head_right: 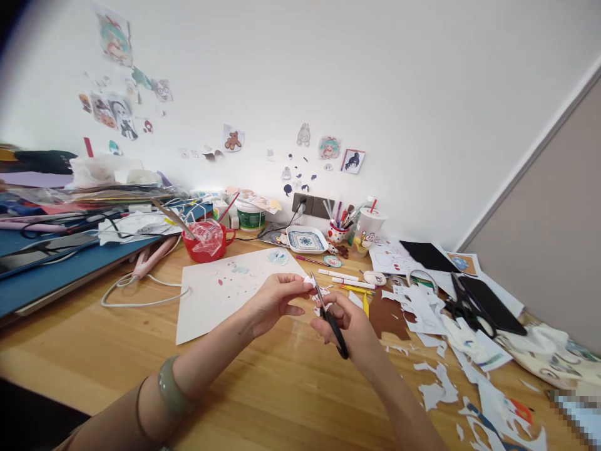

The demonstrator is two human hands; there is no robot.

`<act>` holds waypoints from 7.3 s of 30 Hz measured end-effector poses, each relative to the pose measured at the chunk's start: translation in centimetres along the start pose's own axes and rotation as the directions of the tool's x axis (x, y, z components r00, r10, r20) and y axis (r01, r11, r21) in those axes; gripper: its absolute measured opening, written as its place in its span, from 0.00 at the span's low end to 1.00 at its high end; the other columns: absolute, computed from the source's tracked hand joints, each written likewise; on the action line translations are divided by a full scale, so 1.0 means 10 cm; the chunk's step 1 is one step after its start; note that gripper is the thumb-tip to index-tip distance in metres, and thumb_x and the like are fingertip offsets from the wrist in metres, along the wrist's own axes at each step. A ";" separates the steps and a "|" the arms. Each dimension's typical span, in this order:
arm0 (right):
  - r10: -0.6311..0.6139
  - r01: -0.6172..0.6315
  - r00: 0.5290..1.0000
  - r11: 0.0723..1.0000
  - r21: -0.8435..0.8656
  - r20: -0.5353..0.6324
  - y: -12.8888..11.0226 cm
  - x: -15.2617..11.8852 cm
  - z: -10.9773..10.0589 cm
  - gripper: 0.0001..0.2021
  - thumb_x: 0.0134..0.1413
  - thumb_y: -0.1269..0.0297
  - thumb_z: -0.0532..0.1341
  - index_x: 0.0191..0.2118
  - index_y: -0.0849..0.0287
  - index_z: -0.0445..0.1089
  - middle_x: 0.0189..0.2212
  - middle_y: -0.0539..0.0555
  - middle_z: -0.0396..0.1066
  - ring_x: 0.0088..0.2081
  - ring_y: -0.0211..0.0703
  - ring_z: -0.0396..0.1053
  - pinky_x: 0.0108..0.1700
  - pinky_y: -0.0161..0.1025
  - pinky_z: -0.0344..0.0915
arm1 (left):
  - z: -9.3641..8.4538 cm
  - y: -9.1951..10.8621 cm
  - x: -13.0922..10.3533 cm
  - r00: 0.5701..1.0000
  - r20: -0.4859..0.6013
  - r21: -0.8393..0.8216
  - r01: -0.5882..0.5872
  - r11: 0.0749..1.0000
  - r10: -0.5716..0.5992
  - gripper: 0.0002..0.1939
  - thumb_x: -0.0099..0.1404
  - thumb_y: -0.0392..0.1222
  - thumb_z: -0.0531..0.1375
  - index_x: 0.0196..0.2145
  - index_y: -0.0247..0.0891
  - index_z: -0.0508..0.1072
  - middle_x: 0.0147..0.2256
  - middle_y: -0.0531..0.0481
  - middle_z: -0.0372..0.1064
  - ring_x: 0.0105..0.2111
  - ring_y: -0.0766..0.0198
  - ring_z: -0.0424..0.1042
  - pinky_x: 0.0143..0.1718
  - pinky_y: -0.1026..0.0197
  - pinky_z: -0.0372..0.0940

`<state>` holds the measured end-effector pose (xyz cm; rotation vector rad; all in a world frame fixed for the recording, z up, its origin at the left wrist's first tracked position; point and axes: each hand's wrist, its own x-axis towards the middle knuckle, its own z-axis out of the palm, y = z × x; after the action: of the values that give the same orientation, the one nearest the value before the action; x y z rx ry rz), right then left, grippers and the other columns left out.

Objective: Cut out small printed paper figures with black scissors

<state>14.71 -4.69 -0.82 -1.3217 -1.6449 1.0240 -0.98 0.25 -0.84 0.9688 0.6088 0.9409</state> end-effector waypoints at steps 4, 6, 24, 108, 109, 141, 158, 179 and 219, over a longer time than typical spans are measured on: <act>0.000 0.000 1.000 1.000 -0.014 -0.011 0.02 0.01 0.00 0.11 0.43 0.59 0.60 0.33 0.56 0.60 0.15 0.43 0.59 0.18 0.33 0.57 0.18 0.31 0.55 | 0.00 0.00 0.00 1.000 0.002 -0.001 0.001 1.000 -0.001 0.14 0.42 0.46 0.65 0.24 0.33 0.72 0.29 0.46 0.69 0.29 0.67 0.65 0.26 0.66 0.61; 0.003 -0.003 1.000 1.000 -0.019 -0.009 0.02 0.01 0.00 0.11 0.44 0.59 0.60 0.33 0.56 0.60 0.15 0.43 0.59 0.18 0.34 0.58 0.18 0.31 0.54 | 0.00 0.01 0.00 1.000 0.001 -0.002 0.001 1.000 -0.001 0.14 0.42 0.46 0.65 0.24 0.33 0.72 0.29 0.46 0.69 0.29 0.67 0.65 0.26 0.66 0.61; 0.021 -0.020 1.000 0.998 0.052 -0.015 -0.05 -0.02 0.02 0.09 0.43 0.62 0.60 0.31 0.56 0.60 0.16 0.43 0.59 0.19 0.33 0.57 0.22 0.32 0.58 | -0.02 0.02 0.00 0.999 0.036 0.004 -0.016 1.000 0.016 0.14 0.44 0.45 0.65 0.28 0.34 0.73 0.32 0.46 0.67 0.29 0.68 0.63 0.25 0.67 0.60; 0.039 -0.041 0.999 0.997 0.067 0.021 -0.03 0.00 0.00 0.13 0.41 0.57 0.62 0.32 0.57 0.60 0.15 0.43 0.60 0.18 0.33 0.60 0.21 0.32 0.60 | -0.04 0.01 0.00 0.999 0.047 -0.009 0.002 1.000 -0.002 0.12 0.44 0.45 0.64 0.25 0.34 0.72 0.28 0.48 0.68 0.29 0.68 0.65 0.27 0.66 0.60; 0.038 -0.040 0.999 0.997 0.067 0.024 -0.03 0.00 0.00 0.14 0.41 0.57 0.62 0.32 0.57 0.60 0.15 0.43 0.61 0.18 0.33 0.60 0.21 0.32 0.59 | -0.04 0.01 0.00 0.999 0.047 -0.006 0.003 1.000 -0.003 0.12 0.44 0.45 0.64 0.25 0.34 0.72 0.28 0.48 0.68 0.29 0.67 0.65 0.27 0.66 0.59; 0.029 -0.033 0.998 0.997 0.068 0.053 -0.04 -0.02 0.00 0.11 0.43 0.61 0.61 0.31 0.57 0.59 0.19 0.43 0.58 0.21 0.33 0.58 0.23 0.32 0.60 | -0.05 0.01 0.01 0.999 0.049 -0.012 0.004 1.000 -0.003 0.12 0.45 0.44 0.65 0.26 0.33 0.72 0.28 0.48 0.67 0.29 0.68 0.64 0.26 0.67 0.61; 0.001 -0.010 0.994 0.997 0.077 0.112 -0.05 -0.02 0.00 0.10 0.47 0.61 0.58 0.33 0.58 0.57 0.18 0.44 0.61 0.20 0.32 0.59 0.21 0.31 0.56 | -0.04 -0.01 0.01 0.994 0.113 -0.024 0.003 1.000 -0.001 0.10 0.49 0.43 0.62 0.26 0.33 0.72 0.26 0.48 0.69 0.28 0.68 0.67 0.26 0.67 0.60; -0.018 0.007 0.996 0.993 0.114 0.091 -0.05 0.00 0.01 0.13 0.46 0.56 0.59 0.34 0.57 0.57 0.18 0.45 0.61 0.20 0.34 0.60 0.21 0.32 0.55 | 0.00 -0.05 -0.01 0.995 0.102 -0.089 0.015 0.996 -0.006 0.11 0.47 0.43 0.64 0.28 0.34 0.71 0.29 0.50 0.67 0.31 0.68 0.66 0.26 0.68 0.60; 0.018 -0.018 1.000 0.999 0.028 0.025 -0.08 -0.03 0.00 0.11 0.42 0.61 0.62 0.31 0.56 0.59 0.18 0.43 0.59 0.20 0.34 0.58 0.24 0.33 0.58 | -0.01 -0.03 0.00 0.996 0.085 -0.077 0.014 0.997 -0.008 0.13 0.45 0.44 0.65 0.27 0.33 0.71 0.28 0.49 0.68 0.29 0.67 0.67 0.26 0.67 0.60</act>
<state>14.44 -5.12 -0.11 -1.3125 -1.6341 1.0747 -0.93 0.26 -1.13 0.9298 0.5025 0.9030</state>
